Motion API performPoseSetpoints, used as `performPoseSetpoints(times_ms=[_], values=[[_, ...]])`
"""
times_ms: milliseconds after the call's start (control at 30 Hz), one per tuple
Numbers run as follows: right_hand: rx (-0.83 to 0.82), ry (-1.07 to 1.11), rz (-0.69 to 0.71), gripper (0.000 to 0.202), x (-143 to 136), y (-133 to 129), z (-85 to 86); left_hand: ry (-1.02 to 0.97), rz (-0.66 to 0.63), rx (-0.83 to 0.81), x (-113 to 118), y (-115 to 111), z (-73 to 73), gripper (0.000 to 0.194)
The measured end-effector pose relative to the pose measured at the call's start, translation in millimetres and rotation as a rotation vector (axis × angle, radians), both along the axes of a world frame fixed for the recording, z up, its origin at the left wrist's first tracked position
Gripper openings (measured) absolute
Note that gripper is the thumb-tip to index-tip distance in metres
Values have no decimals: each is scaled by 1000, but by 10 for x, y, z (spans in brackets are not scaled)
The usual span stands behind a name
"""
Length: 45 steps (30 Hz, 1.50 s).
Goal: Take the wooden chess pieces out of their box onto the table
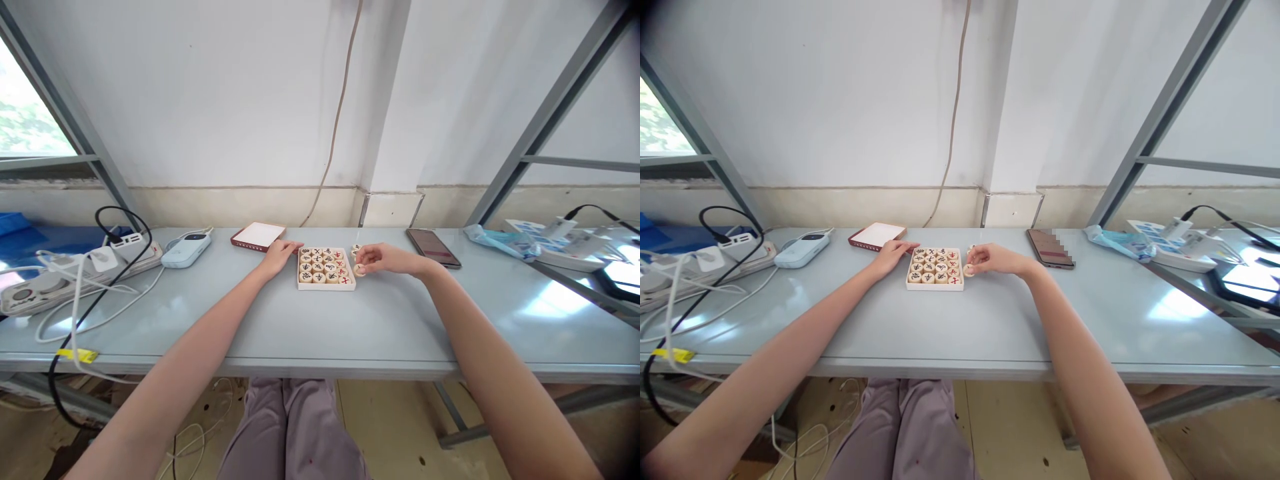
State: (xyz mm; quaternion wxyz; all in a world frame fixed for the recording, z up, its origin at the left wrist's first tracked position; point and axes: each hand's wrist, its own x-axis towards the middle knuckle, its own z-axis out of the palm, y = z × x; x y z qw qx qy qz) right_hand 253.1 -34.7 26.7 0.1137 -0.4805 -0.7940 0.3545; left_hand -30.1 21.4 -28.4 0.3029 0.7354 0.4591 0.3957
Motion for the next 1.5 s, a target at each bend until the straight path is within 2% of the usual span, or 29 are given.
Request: performPoseSetpoints(times_ms=[67,133,200,333,400,600,767,867,967,1233,1500], values=[[30,-151,-87,42,108,54,-39,-13,-2,-6,3,1,-2,40],[127,-307,-193,42,173,102,-85,-24,-7,-16,6,-1,-5,39],[257,-369,-258,42,165,129,-127,-28,-10,-22,9,-9,-5,39],[596,-340,-373,37,-41,119,-229,-21,-15,-20,15,-30,6,39],[693,-380,-391,41,-171,107,-307,-11,-15,-18,15,-34,10,39],[631,-451,-216,48,-307,168,-525,42,-24,32,3,-36,6,42],[607,-412,-158,45,-217,301,-568,140,-35,131,9,-20,-7,40],[633,-388,-122,44,-161,348,-578,215,14,166,2,13,-29,37],[637,-392,-158,48,-77,379,-593,260,52,147,-12,43,-52,35],[573,-476,-381,56,207,466,-668,204,-5,44,-21,24,-36,34],[629,-415,-453,40,183,502,-682,220,-8,43,-12,6,-19,34]])
